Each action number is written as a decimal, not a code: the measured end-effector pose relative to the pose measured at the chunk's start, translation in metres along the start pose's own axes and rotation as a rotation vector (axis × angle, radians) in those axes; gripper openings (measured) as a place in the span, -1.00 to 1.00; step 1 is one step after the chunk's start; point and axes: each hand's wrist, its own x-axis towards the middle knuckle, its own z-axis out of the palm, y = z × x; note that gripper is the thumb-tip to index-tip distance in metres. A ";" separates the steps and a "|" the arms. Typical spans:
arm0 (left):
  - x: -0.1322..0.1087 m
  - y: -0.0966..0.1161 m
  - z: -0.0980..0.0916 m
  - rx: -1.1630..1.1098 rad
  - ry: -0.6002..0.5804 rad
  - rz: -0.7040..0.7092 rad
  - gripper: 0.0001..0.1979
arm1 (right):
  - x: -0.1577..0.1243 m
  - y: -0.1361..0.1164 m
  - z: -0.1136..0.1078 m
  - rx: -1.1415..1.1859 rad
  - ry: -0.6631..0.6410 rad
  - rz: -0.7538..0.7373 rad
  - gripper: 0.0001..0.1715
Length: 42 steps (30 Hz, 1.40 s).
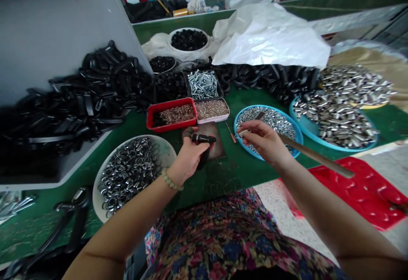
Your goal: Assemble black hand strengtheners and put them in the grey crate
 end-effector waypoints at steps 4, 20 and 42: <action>-0.006 0.002 -0.005 0.023 0.032 0.063 -0.43 | -0.006 0.000 0.027 0.036 -0.072 0.018 -0.77; -0.010 0.003 -0.016 0.042 -0.025 0.106 -0.55 | 0.003 -0.006 0.072 0.079 -0.121 -0.014 -0.74; 0.025 0.042 -0.022 0.699 -0.271 0.201 -0.70 | 0.093 -0.045 0.040 -0.985 -0.396 -0.567 -0.67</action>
